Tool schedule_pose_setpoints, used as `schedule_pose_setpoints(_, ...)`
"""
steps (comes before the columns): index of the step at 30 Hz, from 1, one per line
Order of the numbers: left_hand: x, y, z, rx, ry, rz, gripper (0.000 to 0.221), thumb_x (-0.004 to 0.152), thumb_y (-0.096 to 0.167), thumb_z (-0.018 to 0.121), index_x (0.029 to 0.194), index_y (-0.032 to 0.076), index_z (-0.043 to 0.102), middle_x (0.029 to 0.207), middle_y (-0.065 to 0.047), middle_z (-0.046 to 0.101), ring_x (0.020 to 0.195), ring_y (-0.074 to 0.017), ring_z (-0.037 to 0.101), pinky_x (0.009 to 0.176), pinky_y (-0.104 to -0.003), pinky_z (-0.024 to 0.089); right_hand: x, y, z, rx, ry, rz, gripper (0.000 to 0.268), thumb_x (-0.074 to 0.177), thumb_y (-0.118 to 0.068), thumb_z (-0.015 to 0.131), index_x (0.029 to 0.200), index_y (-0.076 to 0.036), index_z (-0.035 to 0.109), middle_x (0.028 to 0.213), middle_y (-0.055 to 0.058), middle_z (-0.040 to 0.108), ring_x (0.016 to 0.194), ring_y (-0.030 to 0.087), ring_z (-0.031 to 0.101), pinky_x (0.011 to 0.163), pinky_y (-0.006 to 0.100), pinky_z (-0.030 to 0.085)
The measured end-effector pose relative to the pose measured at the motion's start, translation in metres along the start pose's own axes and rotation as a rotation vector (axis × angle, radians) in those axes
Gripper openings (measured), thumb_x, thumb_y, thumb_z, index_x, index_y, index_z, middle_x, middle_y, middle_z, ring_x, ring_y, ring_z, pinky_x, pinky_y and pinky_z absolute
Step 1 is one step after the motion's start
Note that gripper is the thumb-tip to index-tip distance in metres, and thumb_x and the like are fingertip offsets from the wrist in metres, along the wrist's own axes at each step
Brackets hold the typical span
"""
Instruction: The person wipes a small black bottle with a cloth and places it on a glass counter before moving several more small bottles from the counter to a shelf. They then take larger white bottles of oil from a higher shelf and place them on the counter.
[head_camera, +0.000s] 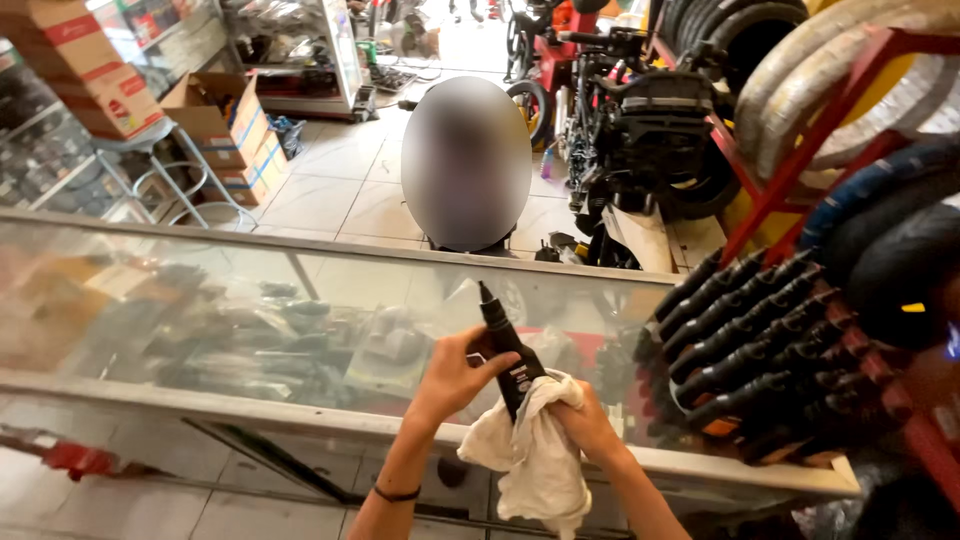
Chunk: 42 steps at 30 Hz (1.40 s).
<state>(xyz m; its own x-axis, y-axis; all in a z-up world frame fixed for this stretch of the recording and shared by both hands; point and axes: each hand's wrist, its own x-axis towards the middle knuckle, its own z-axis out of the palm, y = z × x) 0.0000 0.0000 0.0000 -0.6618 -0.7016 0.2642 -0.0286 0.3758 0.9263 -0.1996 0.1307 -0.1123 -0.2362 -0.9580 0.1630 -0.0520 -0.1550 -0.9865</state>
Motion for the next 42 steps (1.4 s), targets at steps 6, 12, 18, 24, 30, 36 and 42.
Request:
schedule_pose_setpoints(6, -0.016, 0.015, 0.008, 0.207, -0.046, 0.196, 0.029, 0.087, 0.021, 0.086, 0.104, 0.001, 0.075, 0.091, -0.012, 0.074, 0.068, -0.0191, 0.071, 0.062, -0.033, 0.056, 0.007, -0.007, 0.001, -0.105, -0.017, -0.068, 0.026, 0.082, 0.000, 0.068, 0.108, 0.001, 0.071, 0.095, 0.004, 0.074, 0.086, 0.011, 0.066, 0.075, 0.028, 0.056)
schedule_pose_setpoints(12, -0.062, 0.030, 0.034, 0.315, 0.322, 0.049, 0.033, 0.084, 0.018, 0.079, 0.115, 0.007, 0.072, 0.099, -0.012, 0.071, 0.072, -0.0230, 0.070, 0.067, -0.038, 0.055, 0.010, -0.010, 0.019, 0.132, 0.308, -0.118, 0.034, 0.088, -0.003, 0.066, 0.121, -0.003, 0.064, 0.099, 0.001, 0.072, 0.092, 0.009, 0.066, 0.085, 0.026, 0.054)
schedule_pose_setpoints(18, -0.074, 0.027, 0.032, 0.359, 0.403, 0.301, 0.058, 0.077, 0.014, 0.085, 0.130, 0.003, 0.067, 0.104, -0.017, 0.072, 0.087, -0.0338, 0.068, 0.073, -0.040, 0.054, 0.001, -0.006, 0.056, 0.573, 0.410, -0.093, 0.035, 0.093, -0.005, 0.062, 0.127, -0.002, 0.060, 0.107, 0.005, 0.071, 0.097, 0.015, 0.069, 0.087, 0.033, 0.056)
schedule_pose_setpoints(24, -0.089, 0.024, 0.016, 0.025, 0.269, -0.196, 0.051, 0.075, 0.012, 0.085, 0.125, 0.008, 0.075, 0.091, -0.006, 0.077, 0.061, -0.0102, 0.061, 0.055, -0.030, 0.052, 0.004, -0.029, 0.050, 0.536, 0.184, -0.147, 0.036, 0.093, -0.003, 0.063, 0.128, 0.002, 0.060, 0.111, 0.011, 0.071, 0.098, 0.023, 0.071, 0.086, 0.038, 0.058)
schedule_pose_setpoints(30, -0.091, -0.037, 0.009, -0.582, -0.152, -0.376, 0.033, 0.089, 0.005, 0.081, 0.118, -0.011, 0.076, 0.104, -0.008, 0.077, 0.087, -0.0105, 0.068, 0.075, -0.028, 0.057, 0.014, -0.009, 0.026, 0.635, 0.073, 0.027, 0.034, 0.091, -0.010, 0.064, 0.125, -0.004, 0.062, 0.106, 0.010, 0.072, 0.093, 0.022, 0.072, 0.083, 0.038, 0.059)
schedule_pose_setpoints(36, -0.106, -0.085, 0.026, -0.834, -0.229, -0.546, 0.035, 0.085, 0.000, 0.076, 0.118, -0.006, 0.068, 0.102, -0.005, 0.075, 0.087, -0.0125, 0.072, 0.066, -0.028, 0.059, 0.021, -0.017, 0.041, 0.575, 0.092, -0.004, 0.026, 0.092, -0.009, 0.065, 0.117, -0.003, 0.065, 0.101, 0.007, 0.072, 0.089, 0.018, 0.070, 0.079, 0.035, 0.058)
schedule_pose_setpoints(42, -0.139, -0.116, 0.028, -0.981, -0.435, -0.493, 0.035, 0.101, 0.009, 0.078, 0.128, -0.011, 0.069, 0.101, -0.008, 0.069, 0.073, -0.0075, 0.059, 0.052, -0.019, 0.045, 0.014, -0.055, 0.047, 0.399, 0.146, -0.120, 0.017, 0.093, -0.009, 0.067, 0.110, -0.003, 0.068, 0.097, 0.004, 0.071, 0.085, 0.015, 0.068, 0.074, 0.032, 0.056)
